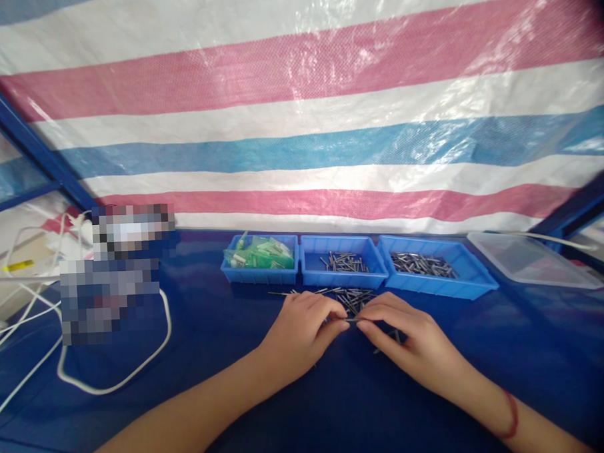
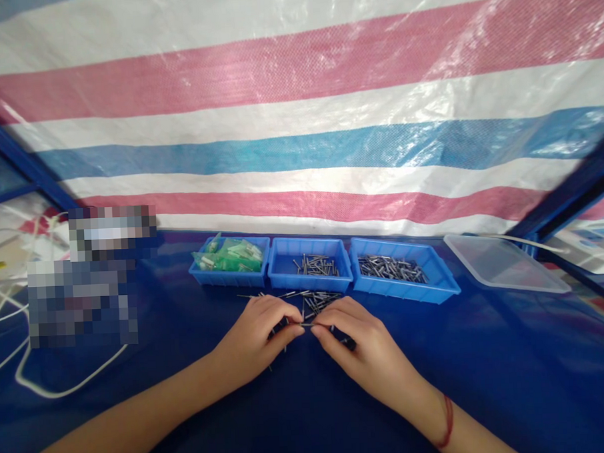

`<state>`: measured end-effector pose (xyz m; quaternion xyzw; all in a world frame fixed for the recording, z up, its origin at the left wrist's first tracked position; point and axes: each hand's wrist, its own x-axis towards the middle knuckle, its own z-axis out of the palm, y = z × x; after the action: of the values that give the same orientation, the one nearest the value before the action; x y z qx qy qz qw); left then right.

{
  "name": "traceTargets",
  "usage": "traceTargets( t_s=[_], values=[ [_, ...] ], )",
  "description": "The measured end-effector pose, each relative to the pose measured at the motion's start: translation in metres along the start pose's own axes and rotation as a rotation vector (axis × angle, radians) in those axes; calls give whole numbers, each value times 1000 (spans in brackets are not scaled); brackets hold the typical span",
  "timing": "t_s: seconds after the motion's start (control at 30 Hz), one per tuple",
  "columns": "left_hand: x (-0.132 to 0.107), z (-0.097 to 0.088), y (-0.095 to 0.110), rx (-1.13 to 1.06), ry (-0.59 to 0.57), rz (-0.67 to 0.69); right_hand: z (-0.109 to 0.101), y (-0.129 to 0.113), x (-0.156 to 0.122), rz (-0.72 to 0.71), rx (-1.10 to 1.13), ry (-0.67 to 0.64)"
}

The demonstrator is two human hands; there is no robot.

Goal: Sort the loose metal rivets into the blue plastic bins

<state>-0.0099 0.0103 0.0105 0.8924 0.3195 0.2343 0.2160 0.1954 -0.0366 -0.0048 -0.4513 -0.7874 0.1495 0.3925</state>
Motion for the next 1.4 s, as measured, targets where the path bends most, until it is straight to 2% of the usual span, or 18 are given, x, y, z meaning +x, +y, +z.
traceTargets(
  t_s=[0.27, 0.47, 0.8, 1.1, 1.17, 1.23, 1.33, 1.4],
  values=[
    [3, 2, 5, -203, 12, -62, 2, -6, -1, 105, 129, 72],
    [0, 11, 4, -120, 4, -11, 4, -9, -3, 132, 174, 135],
    [-1, 10, 5, -117, 45, -27, 0, -12, -4, 85, 178, 115],
    [1, 3, 8, -154, 156, -49, 0, -6, -2, 116, 53, 79],
    [0, 3, 7, -112, 140, -31, -4, -1, 0, 102, 8, 74],
    [-2, 3, 6, -31, 90, -2, -15, 9, 1, 115, -78, 133],
    [-4, 4, 3, 109, 0, 47, -41, 29, 3, 241, -301, 302],
    [-5, 6, 0, 175, -36, 76, -60, 43, 3, 349, -473, 347]
  ],
)
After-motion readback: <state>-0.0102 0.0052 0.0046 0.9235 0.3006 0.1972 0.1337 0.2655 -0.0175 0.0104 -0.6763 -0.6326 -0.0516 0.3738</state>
